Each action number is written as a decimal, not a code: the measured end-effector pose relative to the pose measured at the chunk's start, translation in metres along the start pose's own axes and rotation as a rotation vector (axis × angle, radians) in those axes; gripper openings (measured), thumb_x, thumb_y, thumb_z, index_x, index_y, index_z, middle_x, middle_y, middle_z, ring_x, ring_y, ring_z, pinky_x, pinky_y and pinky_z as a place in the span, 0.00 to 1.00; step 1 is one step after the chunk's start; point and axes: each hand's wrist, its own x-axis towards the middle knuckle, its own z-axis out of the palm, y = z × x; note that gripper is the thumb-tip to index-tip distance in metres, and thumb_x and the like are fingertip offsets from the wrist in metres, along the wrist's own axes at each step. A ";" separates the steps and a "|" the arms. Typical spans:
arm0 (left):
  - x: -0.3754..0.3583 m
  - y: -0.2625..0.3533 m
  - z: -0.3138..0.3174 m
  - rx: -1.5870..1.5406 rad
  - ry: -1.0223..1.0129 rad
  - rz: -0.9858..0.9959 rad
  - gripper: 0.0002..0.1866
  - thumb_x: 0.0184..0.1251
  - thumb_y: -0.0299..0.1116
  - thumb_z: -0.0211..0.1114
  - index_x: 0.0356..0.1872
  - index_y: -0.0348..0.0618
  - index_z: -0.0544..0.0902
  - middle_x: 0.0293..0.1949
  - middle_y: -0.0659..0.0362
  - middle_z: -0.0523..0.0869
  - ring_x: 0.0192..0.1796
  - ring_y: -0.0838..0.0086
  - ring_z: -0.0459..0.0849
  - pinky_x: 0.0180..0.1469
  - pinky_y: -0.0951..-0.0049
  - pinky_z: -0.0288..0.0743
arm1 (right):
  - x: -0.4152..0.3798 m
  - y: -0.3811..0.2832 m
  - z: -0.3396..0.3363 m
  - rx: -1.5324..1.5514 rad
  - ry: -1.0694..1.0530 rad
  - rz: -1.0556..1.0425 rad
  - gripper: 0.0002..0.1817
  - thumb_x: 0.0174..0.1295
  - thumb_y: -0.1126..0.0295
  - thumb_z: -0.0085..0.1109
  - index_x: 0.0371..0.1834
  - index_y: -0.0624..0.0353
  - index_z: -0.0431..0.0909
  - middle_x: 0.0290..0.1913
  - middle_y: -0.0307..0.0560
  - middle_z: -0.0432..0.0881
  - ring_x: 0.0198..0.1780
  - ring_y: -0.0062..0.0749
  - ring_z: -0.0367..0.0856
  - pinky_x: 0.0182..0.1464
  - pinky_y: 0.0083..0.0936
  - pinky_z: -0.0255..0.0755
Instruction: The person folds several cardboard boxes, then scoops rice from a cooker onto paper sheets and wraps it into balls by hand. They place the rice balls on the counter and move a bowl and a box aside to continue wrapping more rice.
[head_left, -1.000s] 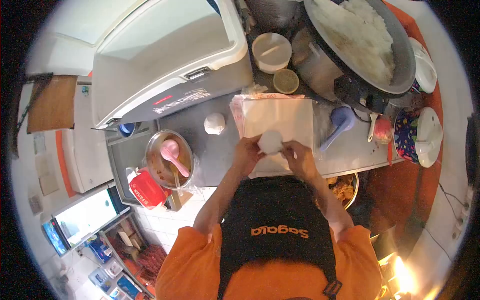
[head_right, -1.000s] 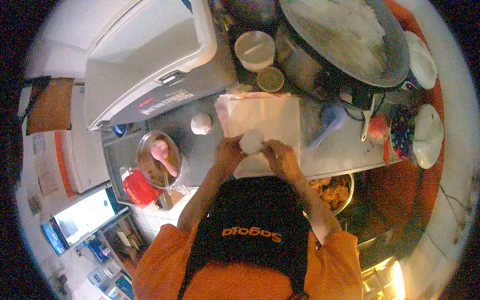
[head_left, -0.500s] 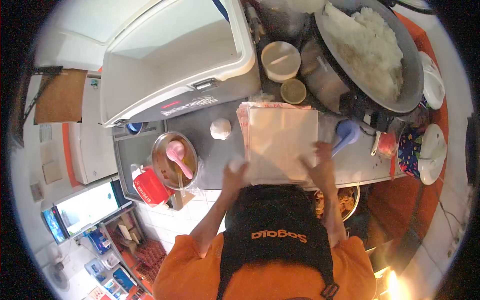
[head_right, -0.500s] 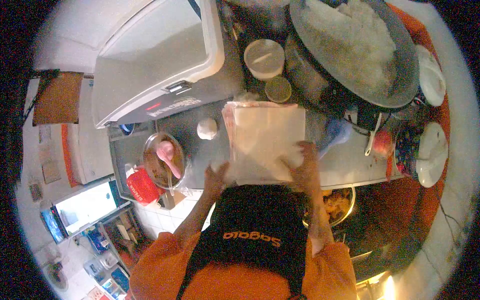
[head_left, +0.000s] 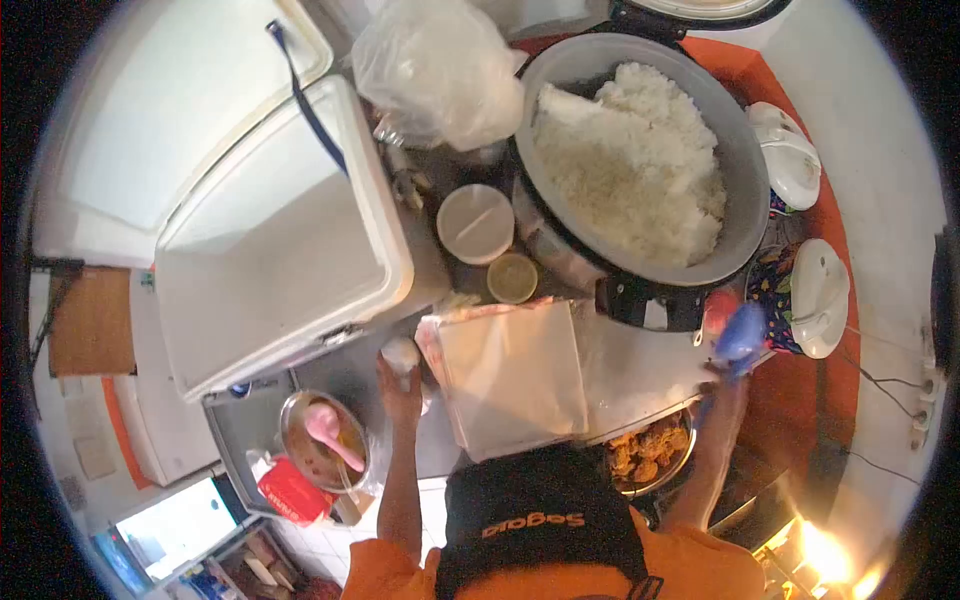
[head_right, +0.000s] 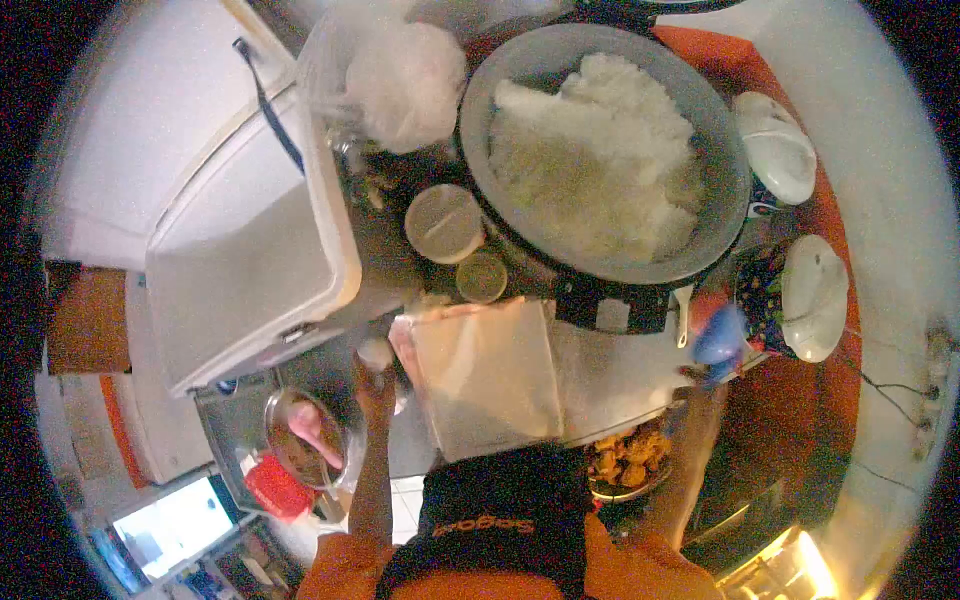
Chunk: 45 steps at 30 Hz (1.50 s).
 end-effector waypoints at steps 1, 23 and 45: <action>0.005 0.010 -0.002 -0.007 -0.013 -0.020 0.42 0.68 0.41 0.69 0.76 0.29 0.61 0.72 0.36 0.70 0.72 0.45 0.71 0.76 0.50 0.60 | 0.005 -0.024 -0.013 0.034 0.075 -0.145 0.16 0.76 0.64 0.53 0.61 0.58 0.71 0.43 0.46 0.84 0.34 0.24 0.77 0.31 0.23 0.74; 0.069 0.357 -0.024 -0.716 -0.842 0.361 0.48 0.58 0.35 0.79 0.73 0.31 0.59 0.58 0.47 0.80 0.62 0.66 0.81 0.66 0.65 0.76 | 0.154 -0.160 0.224 -1.685 -1.077 -1.167 0.14 0.60 0.68 0.58 0.39 0.69 0.85 0.31 0.64 0.86 0.36 0.58 0.88 0.38 0.48 0.83; 0.059 0.318 -0.019 -0.647 -0.856 0.311 0.48 0.62 0.34 0.76 0.78 0.35 0.57 0.70 0.47 0.75 0.71 0.60 0.76 0.72 0.61 0.70 | 0.100 -0.229 0.123 -0.797 -0.958 -0.638 0.21 0.76 0.56 0.50 0.41 0.65 0.83 0.25 0.50 0.84 0.19 0.33 0.78 0.21 0.33 0.72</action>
